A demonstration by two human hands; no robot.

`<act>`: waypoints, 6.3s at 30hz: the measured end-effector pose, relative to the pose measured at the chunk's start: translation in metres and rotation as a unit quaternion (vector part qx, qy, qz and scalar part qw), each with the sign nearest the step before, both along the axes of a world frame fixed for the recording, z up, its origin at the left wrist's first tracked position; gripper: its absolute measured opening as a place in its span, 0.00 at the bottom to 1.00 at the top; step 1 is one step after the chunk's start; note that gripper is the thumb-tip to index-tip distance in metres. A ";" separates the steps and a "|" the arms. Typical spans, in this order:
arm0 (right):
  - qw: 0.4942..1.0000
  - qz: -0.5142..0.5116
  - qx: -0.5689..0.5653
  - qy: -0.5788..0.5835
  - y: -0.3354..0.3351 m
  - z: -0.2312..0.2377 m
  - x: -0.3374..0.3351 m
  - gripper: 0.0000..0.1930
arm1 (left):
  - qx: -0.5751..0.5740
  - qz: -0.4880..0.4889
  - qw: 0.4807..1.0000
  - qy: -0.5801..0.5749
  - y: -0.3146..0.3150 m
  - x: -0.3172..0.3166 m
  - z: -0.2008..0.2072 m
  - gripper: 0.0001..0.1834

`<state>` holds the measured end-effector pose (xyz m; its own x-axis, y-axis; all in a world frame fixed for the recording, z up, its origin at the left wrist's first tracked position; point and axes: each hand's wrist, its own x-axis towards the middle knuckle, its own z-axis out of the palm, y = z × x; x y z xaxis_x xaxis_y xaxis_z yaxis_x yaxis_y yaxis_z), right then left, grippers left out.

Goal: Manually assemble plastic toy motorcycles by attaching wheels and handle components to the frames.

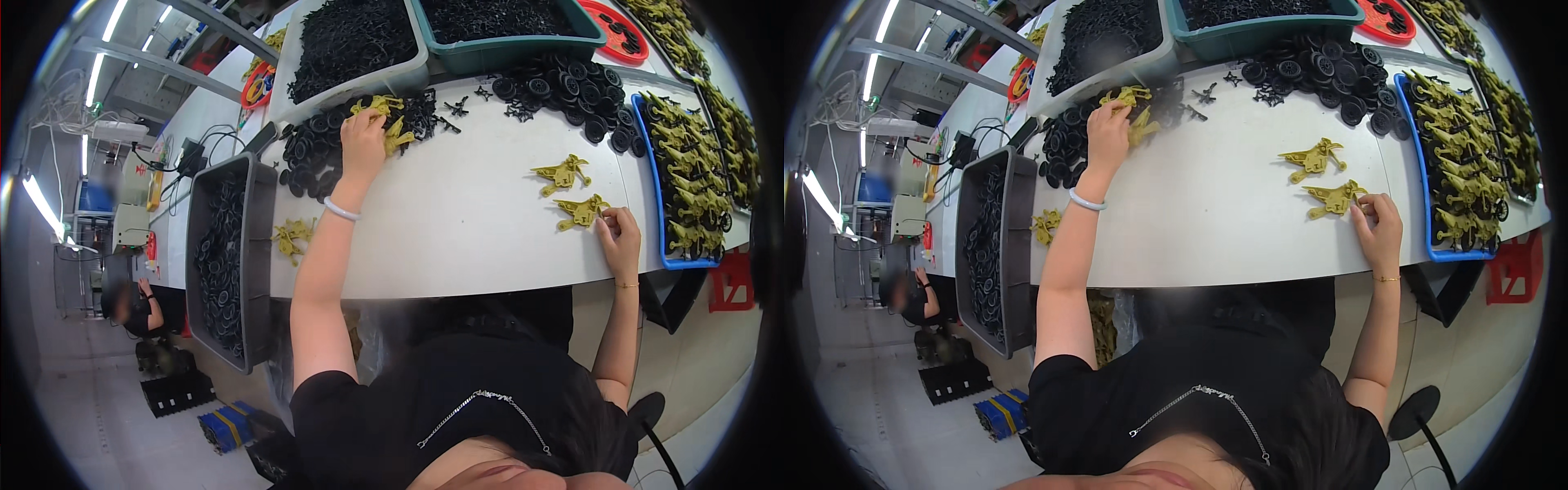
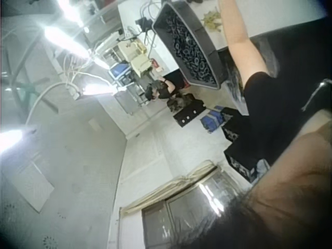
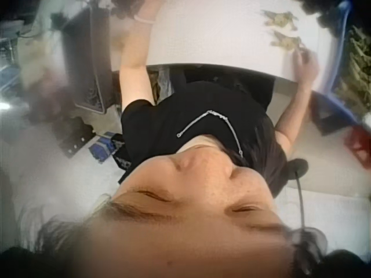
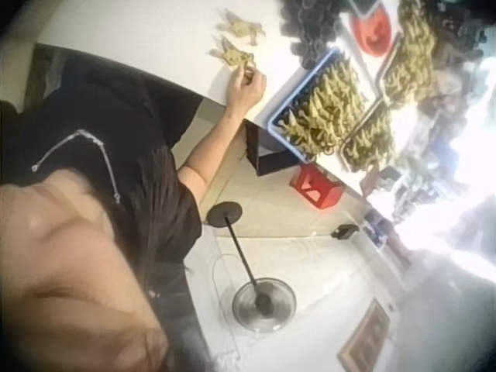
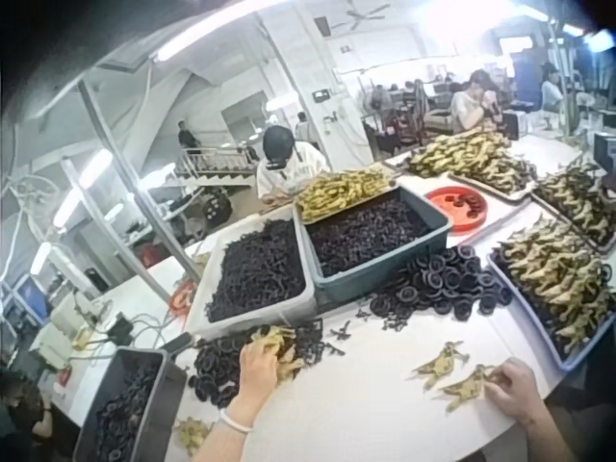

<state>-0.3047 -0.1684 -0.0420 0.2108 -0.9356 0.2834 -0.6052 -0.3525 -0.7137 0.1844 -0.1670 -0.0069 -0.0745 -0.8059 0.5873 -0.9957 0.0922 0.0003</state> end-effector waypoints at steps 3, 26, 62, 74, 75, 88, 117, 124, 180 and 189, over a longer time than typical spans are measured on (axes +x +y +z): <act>1.000 0.009 0.005 0.006 -0.004 -0.002 -0.001 0.07 | -0.056 0.016 0.998 -0.013 -0.002 0.005 0.000 0.11; 0.985 0.168 -0.030 0.025 0.060 0.003 0.144 0.12 | 0.160 -0.096 0.973 0.135 0.119 -0.177 0.006 0.11; 0.991 0.036 0.104 -0.082 0.033 0.004 0.142 0.10 | -0.206 0.206 0.809 0.511 0.181 0.057 0.013 0.06; 0.999 -0.005 0.049 -0.003 0.021 -0.003 0.151 0.13 | 0.022 0.223 0.967 0.119 0.100 -0.020 -0.024 0.13; 0.999 -0.001 0.043 0.001 0.021 -0.002 0.150 0.14 | 0.033 0.236 0.965 0.106 0.090 -0.026 -0.025 0.13; 0.994 0.022 0.077 -0.078 0.018 -0.007 0.141 0.12 | -0.035 0.119 0.975 0.186 0.096 -0.050 0.059 0.05; 0.984 0.167 -0.039 0.038 0.066 -0.005 0.128 0.08 | -0.101 -0.182 0.950 0.234 0.096 -0.190 0.008 0.09; 0.995 0.093 -0.035 -0.001 0.061 -0.001 0.120 0.10 | -0.288 0.166 0.833 0.442 0.132 -0.003 0.043 0.05; 0.994 0.082 0.060 -0.047 0.026 -0.042 0.081 0.06 | 0.092 0.296 0.859 0.407 0.336 -0.010 0.034 0.11; 0.991 0.099 0.082 -0.025 0.038 -0.035 0.097 0.09 | 0.124 0.584 0.681 0.425 0.558 -0.025 -0.067 0.07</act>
